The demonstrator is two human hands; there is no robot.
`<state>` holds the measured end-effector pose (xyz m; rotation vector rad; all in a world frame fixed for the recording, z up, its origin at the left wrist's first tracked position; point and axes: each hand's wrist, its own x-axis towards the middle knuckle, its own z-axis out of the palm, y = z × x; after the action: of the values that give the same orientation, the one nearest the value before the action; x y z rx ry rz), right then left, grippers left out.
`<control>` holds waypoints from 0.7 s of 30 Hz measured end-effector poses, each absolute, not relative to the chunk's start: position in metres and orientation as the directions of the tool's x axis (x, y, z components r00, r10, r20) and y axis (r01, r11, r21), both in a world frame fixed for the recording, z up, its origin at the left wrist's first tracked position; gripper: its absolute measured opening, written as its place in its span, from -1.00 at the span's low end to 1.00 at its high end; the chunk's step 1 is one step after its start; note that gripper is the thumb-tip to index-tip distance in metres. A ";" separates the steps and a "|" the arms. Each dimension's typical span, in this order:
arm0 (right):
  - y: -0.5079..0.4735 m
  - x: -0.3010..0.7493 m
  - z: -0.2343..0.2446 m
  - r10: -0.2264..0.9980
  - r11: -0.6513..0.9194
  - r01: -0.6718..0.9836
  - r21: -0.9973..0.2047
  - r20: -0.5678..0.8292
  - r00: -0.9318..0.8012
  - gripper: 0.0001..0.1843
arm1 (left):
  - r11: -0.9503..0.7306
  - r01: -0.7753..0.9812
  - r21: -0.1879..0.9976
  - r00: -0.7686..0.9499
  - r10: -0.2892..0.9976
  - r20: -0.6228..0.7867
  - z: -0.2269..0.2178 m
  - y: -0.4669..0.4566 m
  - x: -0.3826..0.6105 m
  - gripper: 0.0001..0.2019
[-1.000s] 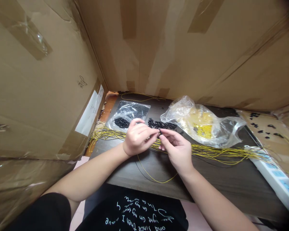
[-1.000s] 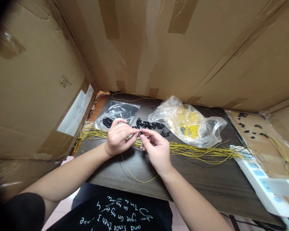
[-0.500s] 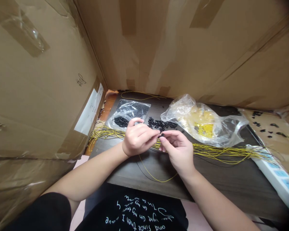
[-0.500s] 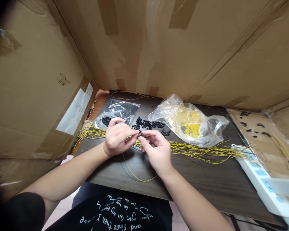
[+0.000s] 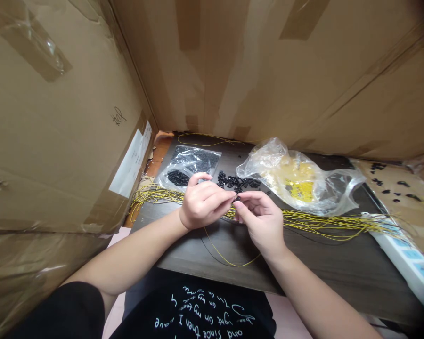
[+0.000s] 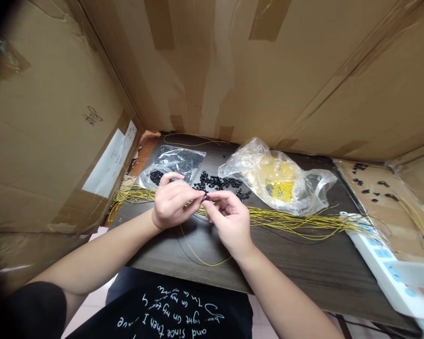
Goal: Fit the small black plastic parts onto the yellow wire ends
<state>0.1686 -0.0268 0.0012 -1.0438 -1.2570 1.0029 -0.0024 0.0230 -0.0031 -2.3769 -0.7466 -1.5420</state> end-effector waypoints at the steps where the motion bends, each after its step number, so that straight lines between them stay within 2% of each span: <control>1: -0.027 0.169 0.001 0.970 0.235 -0.012 -0.972 0.234 0.059 -0.76 | -0.848 0.522 0.092 0.328 0.299 0.896 -0.003 0.023 -0.002 -0.92; 12: -0.026 0.169 0.001 0.971 0.232 -0.016 -0.973 0.231 0.061 -0.77 | -0.862 0.498 0.095 0.336 0.293 0.895 -0.004 0.023 -0.002 -0.87; 21: -0.025 0.170 -0.001 0.968 0.247 -0.029 -0.969 0.245 0.059 -0.80 | -0.869 0.473 0.147 0.304 0.318 0.898 -0.004 0.023 0.000 -0.88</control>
<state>0.1702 -0.0248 -0.0013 -1.0247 -1.2498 1.0028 0.0000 0.0230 -0.0037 -2.4167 -0.7382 -1.6117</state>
